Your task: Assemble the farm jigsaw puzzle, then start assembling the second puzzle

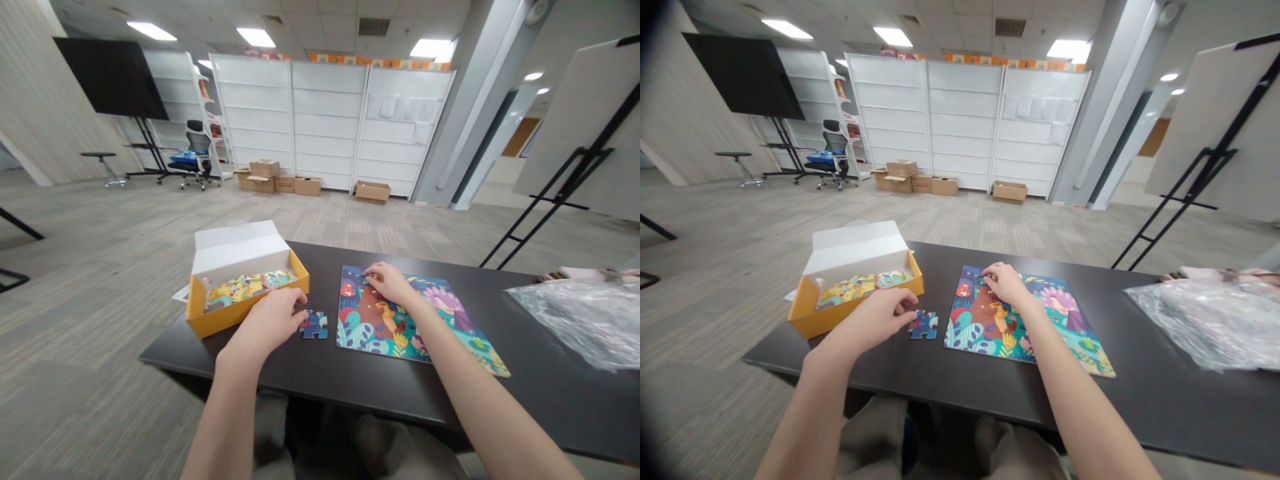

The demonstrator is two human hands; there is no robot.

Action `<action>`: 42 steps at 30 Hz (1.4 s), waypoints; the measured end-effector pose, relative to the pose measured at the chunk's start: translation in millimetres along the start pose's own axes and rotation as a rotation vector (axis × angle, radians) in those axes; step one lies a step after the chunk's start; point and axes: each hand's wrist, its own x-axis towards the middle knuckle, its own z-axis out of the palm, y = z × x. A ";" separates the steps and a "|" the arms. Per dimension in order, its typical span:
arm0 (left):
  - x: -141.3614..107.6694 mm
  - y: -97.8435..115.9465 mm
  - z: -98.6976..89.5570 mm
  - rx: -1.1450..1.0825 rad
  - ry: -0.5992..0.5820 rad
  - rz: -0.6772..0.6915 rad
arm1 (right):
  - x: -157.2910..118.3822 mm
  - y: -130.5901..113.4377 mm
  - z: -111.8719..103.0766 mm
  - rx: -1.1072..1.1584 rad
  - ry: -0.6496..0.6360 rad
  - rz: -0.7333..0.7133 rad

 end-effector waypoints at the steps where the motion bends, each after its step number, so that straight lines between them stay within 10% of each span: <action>1: -1.5 0.3 0.8 -0.001 -0.044 -0.007 | -0.3 -0.5 0.0 0.002 0.002 0.002; 15: 2.2 14.4 7.7 0.005 -0.095 0.055 | -6.3 -53.8 -45.3 0.228 0.179 0.002; 28: -12.2 29.3 -18.0 -0.509 -0.075 0.208 | -63.4 -121.5 -69.5 0.671 -0.641 -0.058; 42: 8.0 70.4 4.6 -0.578 0.012 0.248 | -58.6 -102.9 -63.6 0.908 -0.091 0.137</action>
